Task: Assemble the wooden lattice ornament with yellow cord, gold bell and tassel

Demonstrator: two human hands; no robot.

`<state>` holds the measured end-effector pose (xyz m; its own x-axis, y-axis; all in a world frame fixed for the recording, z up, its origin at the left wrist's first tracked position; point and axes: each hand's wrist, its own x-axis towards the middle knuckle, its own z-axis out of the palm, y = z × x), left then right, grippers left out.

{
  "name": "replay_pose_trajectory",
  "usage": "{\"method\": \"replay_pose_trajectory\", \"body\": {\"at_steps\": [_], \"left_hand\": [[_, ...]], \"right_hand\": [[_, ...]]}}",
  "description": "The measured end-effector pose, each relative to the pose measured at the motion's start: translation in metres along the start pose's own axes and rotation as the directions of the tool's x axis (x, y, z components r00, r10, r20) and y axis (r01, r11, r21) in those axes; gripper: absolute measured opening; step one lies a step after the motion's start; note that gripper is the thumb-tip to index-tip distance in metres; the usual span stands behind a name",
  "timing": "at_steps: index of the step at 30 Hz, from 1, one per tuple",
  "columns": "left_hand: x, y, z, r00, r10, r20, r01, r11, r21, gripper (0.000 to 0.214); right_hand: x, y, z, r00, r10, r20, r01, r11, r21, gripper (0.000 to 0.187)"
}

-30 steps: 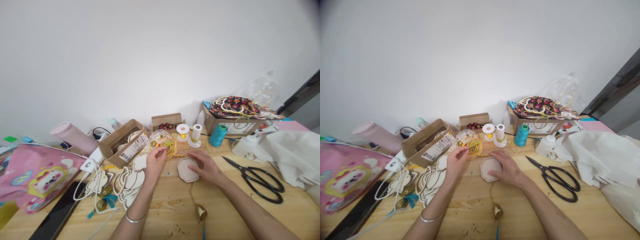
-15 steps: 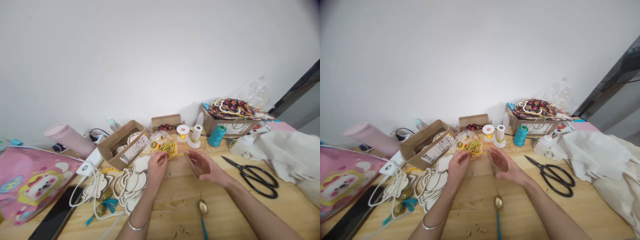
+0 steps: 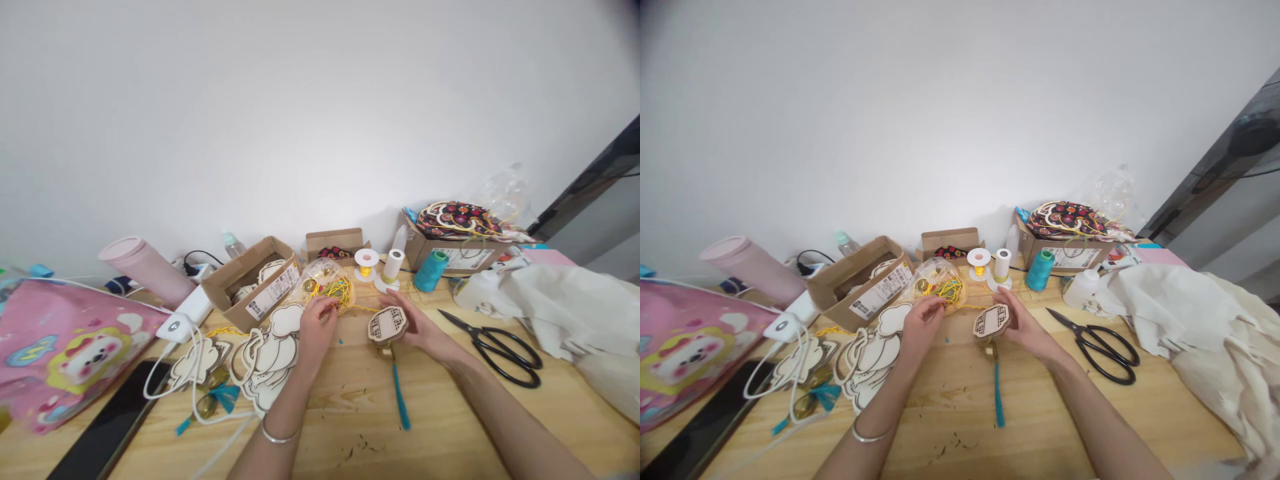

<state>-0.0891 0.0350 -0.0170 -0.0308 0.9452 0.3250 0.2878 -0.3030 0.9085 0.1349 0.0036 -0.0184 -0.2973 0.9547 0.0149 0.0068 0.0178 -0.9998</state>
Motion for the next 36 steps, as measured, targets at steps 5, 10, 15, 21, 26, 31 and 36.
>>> {"method": "replay_pose_trajectory", "body": {"at_steps": [5,10,15,21,26,31,36], "left_hand": [[0.0,0.002,0.0,1.0,0.02,0.016,-0.02,1.0,0.0,0.018],[0.0,0.0,0.001,0.999,0.007,0.031,-0.006,1.0,-0.016,0.018],[0.001,-0.002,0.002,0.993,-0.119,0.02,0.12,0.986,-0.12,0.017],[0.001,0.002,0.005,0.963,-0.269,0.015,0.265,0.938,-0.224,0.019],[0.001,0.004,0.004,0.956,-0.294,-0.002,0.285,0.926,-0.248,0.02],[0.003,0.0,0.005,0.953,-0.302,-0.001,0.292,0.922,-0.254,0.02],[0.002,-0.005,0.006,0.956,-0.293,0.003,0.285,0.926,-0.249,0.022]], "right_hand": [[0.01,0.02,-0.011,0.963,-0.211,-0.17,0.118,0.89,-0.439,0.06],[0.003,0.027,-0.025,0.918,-0.354,-0.182,0.046,0.55,-0.834,0.057],[-0.032,-0.007,0.002,0.912,-0.376,-0.162,0.048,0.493,-0.869,0.042],[-0.046,-0.015,0.048,0.971,-0.235,-0.046,0.08,0.501,-0.862,0.031],[-0.053,-0.014,0.068,0.995,-0.023,-0.096,-0.065,0.581,-0.811,0.02],[-0.078,-0.011,0.087,0.993,0.075,-0.089,-0.116,0.657,-0.745,0.022],[-0.077,-0.015,0.08,0.998,0.035,-0.049,-0.06,0.641,-0.765,0.018]]}}
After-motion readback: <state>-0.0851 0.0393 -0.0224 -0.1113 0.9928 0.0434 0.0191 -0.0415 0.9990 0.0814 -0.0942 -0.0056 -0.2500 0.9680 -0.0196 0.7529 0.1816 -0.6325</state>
